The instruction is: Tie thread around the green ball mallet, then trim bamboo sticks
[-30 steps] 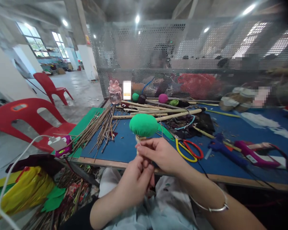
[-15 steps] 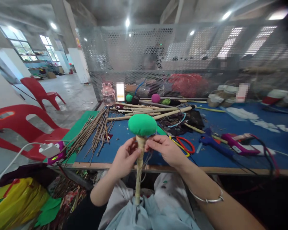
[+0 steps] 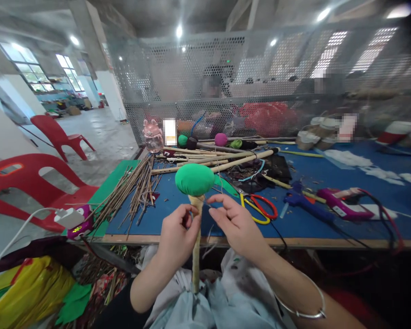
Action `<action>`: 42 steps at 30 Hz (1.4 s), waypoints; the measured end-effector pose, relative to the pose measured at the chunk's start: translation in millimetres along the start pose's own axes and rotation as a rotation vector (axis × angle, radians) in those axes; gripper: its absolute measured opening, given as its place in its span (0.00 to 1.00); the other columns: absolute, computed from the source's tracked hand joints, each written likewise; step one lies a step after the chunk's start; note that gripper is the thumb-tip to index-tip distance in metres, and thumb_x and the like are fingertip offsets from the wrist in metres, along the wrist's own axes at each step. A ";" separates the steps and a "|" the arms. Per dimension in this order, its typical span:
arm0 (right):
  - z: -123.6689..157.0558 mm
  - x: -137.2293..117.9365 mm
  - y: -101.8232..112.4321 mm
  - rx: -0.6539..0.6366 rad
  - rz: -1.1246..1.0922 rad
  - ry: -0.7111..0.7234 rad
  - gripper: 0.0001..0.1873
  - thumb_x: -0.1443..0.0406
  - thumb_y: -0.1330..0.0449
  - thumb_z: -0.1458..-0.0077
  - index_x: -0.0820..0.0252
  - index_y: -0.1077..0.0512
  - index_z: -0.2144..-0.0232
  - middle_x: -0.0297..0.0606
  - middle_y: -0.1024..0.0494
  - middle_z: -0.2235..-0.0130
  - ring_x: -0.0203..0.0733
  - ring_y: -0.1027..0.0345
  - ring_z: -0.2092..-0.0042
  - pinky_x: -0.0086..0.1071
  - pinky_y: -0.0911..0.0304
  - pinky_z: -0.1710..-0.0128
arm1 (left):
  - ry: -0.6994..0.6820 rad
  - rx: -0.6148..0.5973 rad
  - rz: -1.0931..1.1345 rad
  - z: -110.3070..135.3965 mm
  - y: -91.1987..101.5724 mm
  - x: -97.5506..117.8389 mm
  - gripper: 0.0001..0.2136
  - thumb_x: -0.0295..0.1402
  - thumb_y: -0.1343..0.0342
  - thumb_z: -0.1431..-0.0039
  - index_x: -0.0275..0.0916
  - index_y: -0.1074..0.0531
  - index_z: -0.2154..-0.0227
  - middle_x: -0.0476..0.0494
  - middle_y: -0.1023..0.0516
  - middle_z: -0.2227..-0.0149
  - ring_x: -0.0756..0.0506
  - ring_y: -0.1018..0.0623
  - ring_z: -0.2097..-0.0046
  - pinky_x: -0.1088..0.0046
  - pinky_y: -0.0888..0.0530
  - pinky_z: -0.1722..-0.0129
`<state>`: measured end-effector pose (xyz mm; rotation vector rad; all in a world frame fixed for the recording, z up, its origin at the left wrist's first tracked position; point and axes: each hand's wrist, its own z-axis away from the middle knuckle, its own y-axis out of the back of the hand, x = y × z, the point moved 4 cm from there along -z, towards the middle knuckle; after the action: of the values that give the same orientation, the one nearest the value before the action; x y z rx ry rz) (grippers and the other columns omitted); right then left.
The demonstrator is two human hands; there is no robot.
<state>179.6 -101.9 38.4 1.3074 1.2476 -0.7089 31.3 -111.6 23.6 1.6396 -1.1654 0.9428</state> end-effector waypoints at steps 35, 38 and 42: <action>-11.9 0.0 21.4 0.103 0.543 0.880 0.14 0.72 0.46 0.46 0.57 0.30 0.57 0.41 0.27 0.62 0.37 0.34 0.60 0.29 0.35 0.62 | 0.175 -0.292 0.407 2.4 -29.5 3.2 0.11 0.33 0.56 0.40 0.37 0.39 0.77 0.53 0.40 0.79 0.53 0.39 0.75 0.77 0.40 0.72; -17.5 -2.8 11.0 0.114 0.501 0.867 0.11 0.72 0.46 0.46 0.59 0.28 0.61 0.40 0.26 0.64 0.36 0.34 0.62 0.28 0.36 0.64 | -0.007 -0.284 0.137 2.0 -21.4 5.9 0.10 0.31 0.58 0.40 0.37 0.40 0.76 0.53 0.41 0.77 0.53 0.41 0.73 0.76 0.42 0.72; -19.2 -6.3 7.5 0.130 0.564 0.850 0.09 0.70 0.45 0.46 0.59 0.27 0.64 0.40 0.26 0.68 0.36 0.34 0.66 0.29 0.37 0.67 | -0.061 -0.335 0.071 0.0 -16.1 6.5 0.10 0.30 0.59 0.40 0.38 0.41 0.77 0.52 0.41 0.77 0.52 0.41 0.73 0.76 0.43 0.72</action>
<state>179.9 -83.9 50.1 2.0597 1.3714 0.2174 48.4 -110.8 25.9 1.3725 -1.3502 0.6997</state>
